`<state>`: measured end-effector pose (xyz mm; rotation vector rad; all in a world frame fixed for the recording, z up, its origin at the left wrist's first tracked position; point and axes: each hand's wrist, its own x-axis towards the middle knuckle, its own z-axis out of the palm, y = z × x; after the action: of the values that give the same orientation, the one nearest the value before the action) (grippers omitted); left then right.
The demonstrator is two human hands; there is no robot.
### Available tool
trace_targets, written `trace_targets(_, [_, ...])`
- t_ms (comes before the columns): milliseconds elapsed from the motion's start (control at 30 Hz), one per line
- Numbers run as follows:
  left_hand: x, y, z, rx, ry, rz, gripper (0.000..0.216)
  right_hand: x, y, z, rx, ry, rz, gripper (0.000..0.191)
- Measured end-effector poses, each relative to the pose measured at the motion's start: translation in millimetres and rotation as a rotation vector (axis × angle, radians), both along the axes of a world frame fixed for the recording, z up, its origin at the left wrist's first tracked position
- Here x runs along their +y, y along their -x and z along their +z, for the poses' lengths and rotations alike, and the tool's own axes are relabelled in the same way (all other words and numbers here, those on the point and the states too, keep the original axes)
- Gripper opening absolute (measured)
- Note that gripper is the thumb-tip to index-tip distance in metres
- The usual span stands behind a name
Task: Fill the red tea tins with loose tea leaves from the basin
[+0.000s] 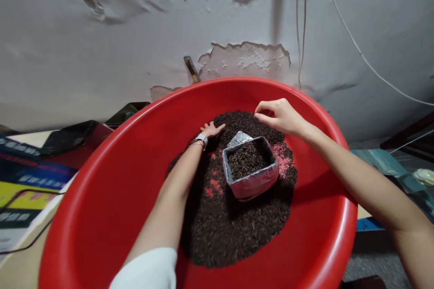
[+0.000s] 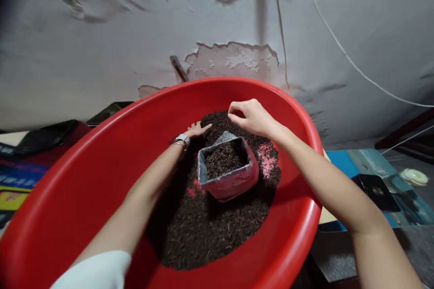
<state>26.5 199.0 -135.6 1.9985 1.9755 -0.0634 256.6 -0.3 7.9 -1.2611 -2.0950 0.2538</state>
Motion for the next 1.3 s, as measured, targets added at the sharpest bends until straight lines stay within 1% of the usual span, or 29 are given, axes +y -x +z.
trace_targets(100, [11,-40,-8.1,-0.114,-0.053,-0.025,0.097,1,2,-1.2,-0.030,0.026,0.003,0.014])
trace_targets(167, [13,-64,-11.6,-0.219,-0.105,-0.121,0.102,2,5,-2.9,-0.065,0.049,0.007,0.013])
trace_targets(233, [11,-80,-14.2,-0.267,-0.150,-0.252,0.099,3,7,-4.5,-0.098,0.065,0.021,0.013])
trace_targets(300, [6,-85,-15.8,-0.235,-0.169,-0.355,0.087,2,9,-5.7,-0.116,0.074,0.042,0.013])
trace_targets(433, [0,-76,-11.9,-0.150,-0.137,-0.454,0.064,2,9,-8.3,-0.119,0.095,0.044,0.013])
trace_targets(500, [-3,-69,-3.5,-0.137,-0.108,-0.495,0.056,4,8,-10.6,-0.125,0.105,0.030,0.014])
trace_targets(567, [-7,-63,10.5,-0.140,-0.097,-0.526,0.052,6,7,-13.3,-0.135,0.105,0.024,0.015])
trace_targets(633, [-16,-56,29.3,-0.156,-0.113,-0.544,0.049,7,6,-15.5,-0.142,0.095,0.027,0.015])
trace_targets(700, [-32,-48,51.0,-0.222,-0.167,-0.563,0.046,7,4,-15.8,-0.127,0.081,0.020,0.014])
trace_targets(767, [-55,-39,73.3,-0.344,-0.236,-0.594,0.043,7,0,-13.7,-0.078,0.056,-0.024,0.014])
trace_targets(833, [-86,-32,93.9,-0.476,-0.271,-0.642,0.038,7,-5,-10.0,0.004,0.013,-0.099,0.015])
trace_targets(900, [-119,-29,111.4,-0.568,-0.255,-0.723,0.037,8,-13,-6.6,0.114,-0.026,-0.169,0.015])
trace_targets(967, [-150,-29,124.4,-0.626,-0.241,-0.814,0.036,11,-21,-5.0,0.224,-0.047,-0.210,0.015])
trace_targets(1067, [-181,-32,134.1,-0.663,-0.181,-0.896,0.032,15,-28,-6.5,0.306,-0.047,-0.239,0.014])
trace_targets(1133, [-189,-35,134.6,-0.667,-0.122,-0.912,0.032,17,-29,-8.5,0.310,-0.040,-0.247,0.013])
trace_targets(1200, [-185,-36,131.6,-0.696,-0.074,-0.884,0.041,18,-27,-9.7,0.290,-0.037,-0.243,0.013])
trace_targets(1233, [-179,-36,129.0,-0.726,-0.055,-0.848,0.049,17,-25,-9.7,0.274,-0.038,-0.238,0.013])
trace_targets(1300, [-158,-34,122.1,-0.778,-0.040,-0.753,0.061,16,-22,-8.8,0.242,-0.047,-0.224,0.014])
